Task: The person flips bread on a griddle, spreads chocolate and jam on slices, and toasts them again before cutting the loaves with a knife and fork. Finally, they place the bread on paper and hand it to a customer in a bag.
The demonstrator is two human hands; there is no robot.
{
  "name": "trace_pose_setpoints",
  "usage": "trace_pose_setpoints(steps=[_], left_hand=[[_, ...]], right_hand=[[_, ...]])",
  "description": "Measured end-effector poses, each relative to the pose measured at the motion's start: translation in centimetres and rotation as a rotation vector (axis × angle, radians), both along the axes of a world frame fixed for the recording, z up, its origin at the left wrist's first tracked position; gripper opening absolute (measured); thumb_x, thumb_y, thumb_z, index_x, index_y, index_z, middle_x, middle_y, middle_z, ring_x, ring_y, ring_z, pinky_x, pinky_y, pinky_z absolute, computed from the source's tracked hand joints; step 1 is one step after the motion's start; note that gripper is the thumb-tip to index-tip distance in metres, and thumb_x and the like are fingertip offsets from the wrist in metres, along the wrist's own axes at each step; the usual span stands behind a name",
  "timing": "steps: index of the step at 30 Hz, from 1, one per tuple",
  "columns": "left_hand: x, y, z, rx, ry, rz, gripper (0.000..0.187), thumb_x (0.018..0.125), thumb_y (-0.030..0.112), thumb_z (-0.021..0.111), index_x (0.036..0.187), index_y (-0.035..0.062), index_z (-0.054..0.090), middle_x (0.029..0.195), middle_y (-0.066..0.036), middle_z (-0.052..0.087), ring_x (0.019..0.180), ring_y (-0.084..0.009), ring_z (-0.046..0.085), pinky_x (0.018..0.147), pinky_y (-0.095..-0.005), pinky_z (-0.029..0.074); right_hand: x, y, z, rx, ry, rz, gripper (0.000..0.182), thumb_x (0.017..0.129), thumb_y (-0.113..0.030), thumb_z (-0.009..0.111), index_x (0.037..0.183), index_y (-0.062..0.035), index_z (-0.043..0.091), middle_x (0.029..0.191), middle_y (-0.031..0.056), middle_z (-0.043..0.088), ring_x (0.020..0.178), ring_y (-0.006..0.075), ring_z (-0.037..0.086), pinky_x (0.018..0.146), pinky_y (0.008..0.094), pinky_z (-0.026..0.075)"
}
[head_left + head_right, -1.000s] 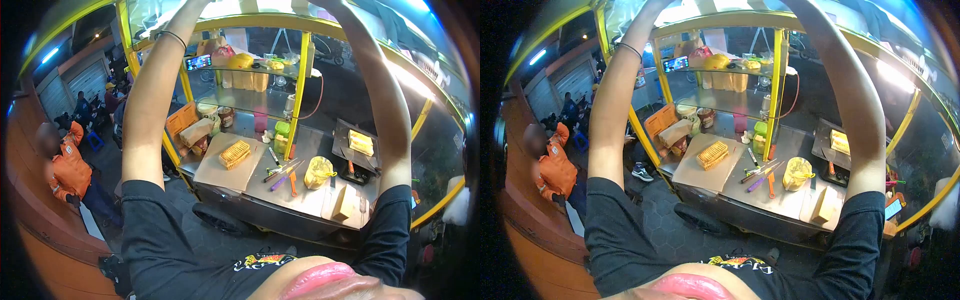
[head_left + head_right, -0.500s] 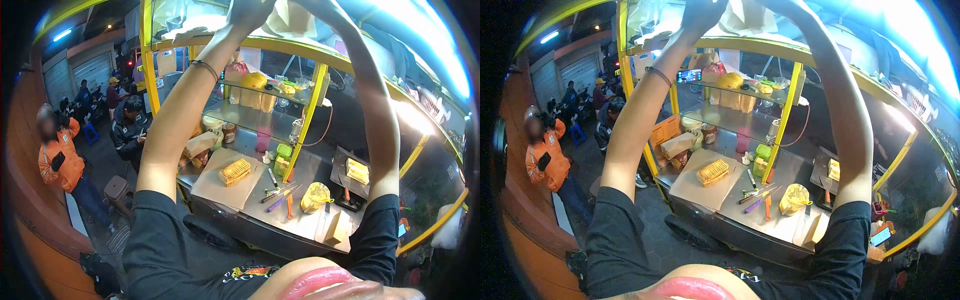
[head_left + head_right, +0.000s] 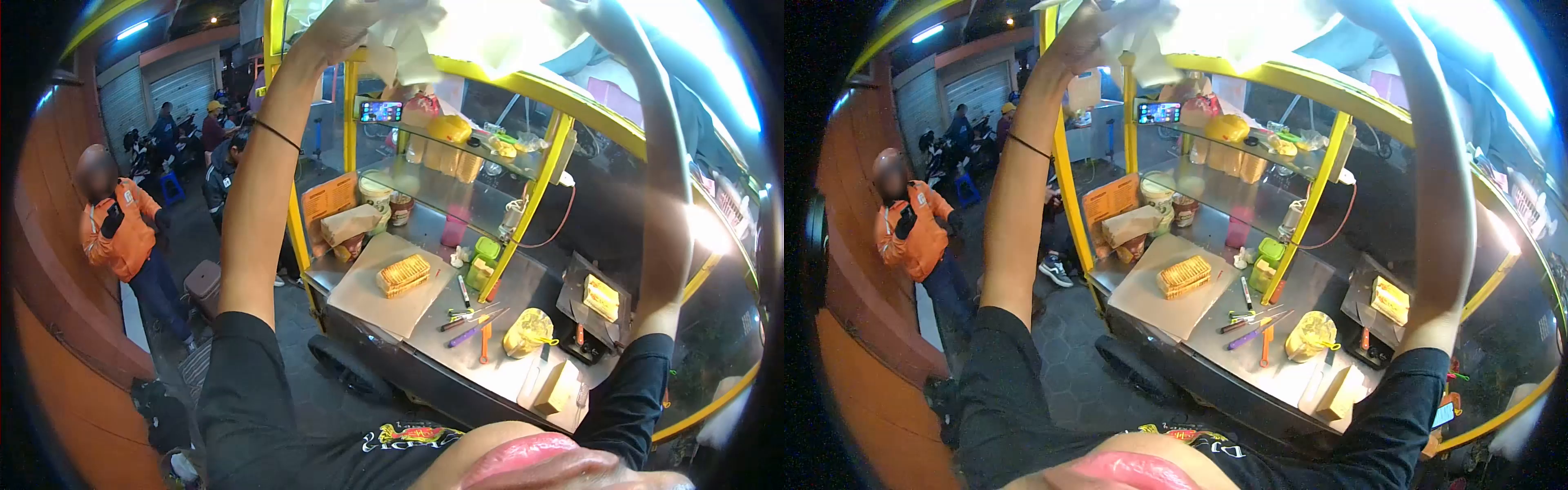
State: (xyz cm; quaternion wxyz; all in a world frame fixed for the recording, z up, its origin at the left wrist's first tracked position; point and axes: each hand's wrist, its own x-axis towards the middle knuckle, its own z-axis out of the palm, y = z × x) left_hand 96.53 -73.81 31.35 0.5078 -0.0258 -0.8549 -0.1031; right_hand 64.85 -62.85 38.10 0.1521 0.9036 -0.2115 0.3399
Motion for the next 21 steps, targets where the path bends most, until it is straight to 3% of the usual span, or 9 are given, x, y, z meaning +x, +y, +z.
trace_pose_setpoints(steps=[1,3,5,7,9,11,12,14,21], left_hand=[[0.2,-0.6,-0.4,0.011,-0.004,0.009,0.028,0.093,0.014,0.055,0.11,-0.006,0.065,0.097,-0.012,0.07,0.083,-0.02,0.065,0.083,-0.0326,0.052],[1.0,-2.6,-1.1,0.066,-0.026,-0.164,0.026,0.093,0.014,0.055,0.108,-0.0046,0.066,0.092,-0.008,0.068,0.08,-0.0157,0.064,0.077,-0.0296,0.053],[1.8,-3.4,-2.0,0.498,0.146,-0.316,0.019,0.095,0.015,0.055,0.1,0.0019,0.067,0.083,-0.004,0.064,0.072,-0.014,0.061,0.068,-0.0285,0.052],[3.0,-4.0,-2.3,-0.476,0.171,0.147,0.019,0.096,0.015,0.053,0.103,0.0038,0.067,0.086,-0.005,0.064,0.072,-0.0145,0.06,0.067,-0.0277,0.052],[6.3,-2.0,-4.1,0.092,0.077,-0.015,0.019,0.096,0.014,0.053,0.106,0.0033,0.066,0.093,-0.008,0.065,0.078,-0.018,0.063,0.07,-0.0287,0.053],[9.2,-1.9,-6.8,-0.192,0.184,0.717,0.023,0.095,0.015,0.055,0.111,0.001,0.063,0.099,-0.011,0.067,0.089,-0.0224,0.065,0.078,-0.0313,0.055],[10.7,-2.0,-8.0,-0.154,0.144,0.735,0.023,0.095,0.015,0.055,0.111,0.001,0.063,0.099,-0.011,0.067,0.089,-0.0224,0.065,0.078,-0.0313,0.055],[14.4,-1.9,-10.2,0.711,0.276,-0.308,0.034,0.093,0.015,0.057,0.122,-0.003,0.055,0.115,-0.015,0.064,0.105,-0.0253,0.063,0.086,-0.0339,0.055],[17.8,5.4,-27.2,0.625,0.432,-0.027,0.044,0.094,0.016,0.057,0.13,-0.0045,0.043,0.125,-0.017,0.054,0.113,-0.0241,0.055,0.09,-0.0354,0.051]], right_hand=[[0.8,1.0,-0.2,-0.154,-0.176,-0.826,0.026,0.096,-0.013,0.058,0.116,0.0006,0.066,0.112,0.0151,0.067,0.099,0.0252,0.064,0.092,0.0325,0.049],[-5.2,-3.7,2.4,0.072,-0.092,-0.092,0.027,0.097,-0.019,0.056,0.114,0.0001,0.067,0.108,0.0161,0.068,0.095,0.0246,0.064,0.088,0.0317,0.051],[3.2,2.5,0.5,-0.227,-0.003,-1.225,0.03,0.097,-0.024,0.057,0.114,-0.0013,0.066,0.105,0.019,0.068,0.091,0.0251,0.065,0.082,0.0332,0.052],[-2.5,-0.1,0.2,0.268,-0.376,-0.176,0.032,0.094,-0.026,0.06,0.114,-0.0007,0.065,0.095,0.022,0.068,0.086,0.0239,0.065,0.077,0.0359,0.051],[-1.0,2.2,-1.7,-0.013,-0.319,-0.259,0.03,0.093,-0.024,0.061,0.112,-0.001,0.065,0.093,0.0199,0.068,0.084,0.0221,0.065,0.075,0.0346,0.051],[2.5,4.5,-5.3,-0.157,-0.315,-0.367,0.028,0.092,-0.022,0.061,0.11,-0.0014,0.065,0.091,0.0178,0.067,0.082,0.0203,0.064,0.073,0.0333,0.05],[4.2,5.8,-7.2,-0.204,-0.322,-0.357,0.026,0.092,-0.021,0.062,0.109,-0.0015,0.065,0.09,0.0167,0.067,0.081,0.0194,0.063,0.072,0.0327,0.05],[7.5,7.5,-11.0,-0.247,-0.33,-0.292,0.024,0.091,-0.019,0.063,0.108,-0.0019,0.065,0.088,0.0146,0.067,0.079,0.0176,0.062,0.071,0.0314,0.049],[18.8,7.0,-22.9,0.242,-0.343,-0.126,0.017,0.089,-0.013,0.066,0.102,-0.0031,0.066,0.08,0.0072,0.065,0.071,0.0113,0.059,0.065,0.027,0.047]])
